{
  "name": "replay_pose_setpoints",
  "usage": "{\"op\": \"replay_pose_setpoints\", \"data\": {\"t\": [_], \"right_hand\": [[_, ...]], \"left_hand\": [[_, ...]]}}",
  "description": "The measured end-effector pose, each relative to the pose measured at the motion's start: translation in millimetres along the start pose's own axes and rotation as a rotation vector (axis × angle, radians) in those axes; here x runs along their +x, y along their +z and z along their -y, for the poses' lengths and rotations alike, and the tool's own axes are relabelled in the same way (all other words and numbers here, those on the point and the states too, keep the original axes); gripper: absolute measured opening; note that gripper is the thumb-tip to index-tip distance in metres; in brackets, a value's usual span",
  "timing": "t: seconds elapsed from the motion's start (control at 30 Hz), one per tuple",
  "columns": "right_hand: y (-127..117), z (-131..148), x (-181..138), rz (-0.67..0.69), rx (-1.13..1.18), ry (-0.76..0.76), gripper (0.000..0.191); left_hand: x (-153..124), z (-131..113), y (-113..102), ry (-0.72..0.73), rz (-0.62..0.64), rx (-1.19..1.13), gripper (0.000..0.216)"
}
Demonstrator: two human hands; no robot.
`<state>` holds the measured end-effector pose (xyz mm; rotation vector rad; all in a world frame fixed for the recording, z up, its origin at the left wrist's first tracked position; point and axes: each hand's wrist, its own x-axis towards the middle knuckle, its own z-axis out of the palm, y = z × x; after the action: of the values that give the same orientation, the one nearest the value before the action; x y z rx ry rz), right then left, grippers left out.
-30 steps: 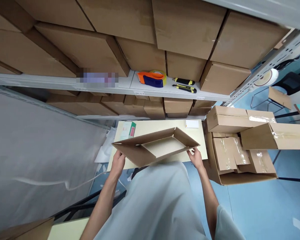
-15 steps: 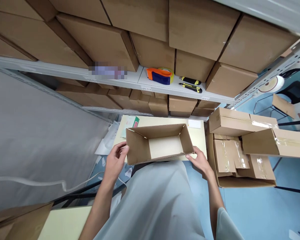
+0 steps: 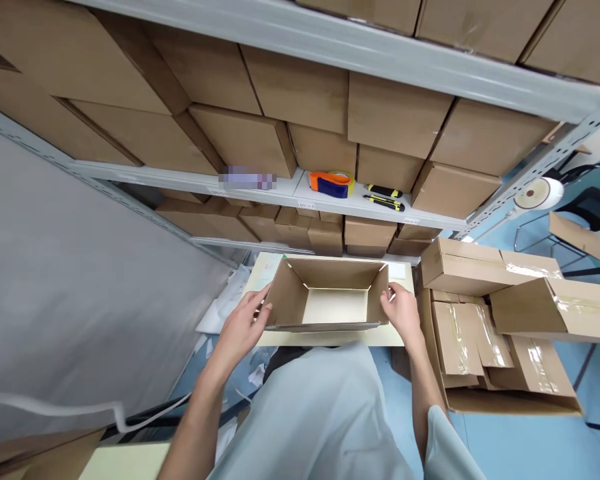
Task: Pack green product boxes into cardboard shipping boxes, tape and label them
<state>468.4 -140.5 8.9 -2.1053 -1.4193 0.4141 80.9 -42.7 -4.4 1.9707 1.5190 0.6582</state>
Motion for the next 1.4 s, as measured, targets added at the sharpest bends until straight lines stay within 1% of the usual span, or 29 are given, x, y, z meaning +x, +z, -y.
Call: {"op": "replay_pose_setpoints", "data": {"t": [0.07,0.17,0.27,0.37,0.5,0.57,0.6,0.7,0.8,0.87,0.97,1.07,1.13,1.2,1.27,1.33,1.4], "right_hand": [[10,7,4,0.008,0.013,0.016,0.028],[26,21,11,0.054,0.030,0.017,0.042],[36,31,24,0.038,0.026,-0.006,0.050],[37,34,40,0.013,-0.001,-0.034,0.046],[33,28,60,-0.036,-0.009,-0.021,0.043],[31,24,68,-0.036,0.055,0.016,0.042],[30,22,72,-0.016,0.110,0.043,0.042],[28,19,83,0.104,0.356,0.145,0.047],[32,20,92,0.201,0.561,0.202,0.060],[39,23,93,0.247,0.600,0.194,0.066],[58,29,88,0.313,0.593,0.186,0.069],[77,32,81,0.348,0.582,0.187,0.072],[84,29,78,0.387,0.561,0.166,0.067],[85,24,76,0.439,0.554,0.137,0.056],[82,16,75,0.478,0.573,0.113,0.050],[77,9,74,0.449,0.581,0.108,0.054],[73,4,74,0.359,0.575,0.121,0.070]], "left_hand": [[5,3,-2,0.004,-0.011,0.051,0.059],[10,6,0,-0.044,-0.044,0.143,0.060],[12,8,4,-0.064,-0.058,0.181,0.062],[12,11,4,0.003,-0.033,0.161,0.063],[12,12,-1,0.061,0.056,0.083,0.061],[13,12,-2,0.066,0.085,0.053,0.060],[14,11,-3,0.071,0.098,0.046,0.059],[17,9,-6,0.091,0.162,0.043,0.060],[21,5,-9,0.075,0.234,0.050,0.068],[23,2,-11,0.048,0.264,0.043,0.074],[27,1,-9,0.020,0.304,-0.018,0.079],[30,5,-3,0.041,0.327,-0.080,0.072],[30,10,1,0.088,0.322,-0.084,0.062],[29,17,4,0.123,0.319,-0.073,0.053],[26,22,5,0.112,0.327,-0.063,0.048],[21,25,6,0.055,0.317,-0.045,0.047],[17,26,8,-0.019,0.259,-0.019,0.047]]}}
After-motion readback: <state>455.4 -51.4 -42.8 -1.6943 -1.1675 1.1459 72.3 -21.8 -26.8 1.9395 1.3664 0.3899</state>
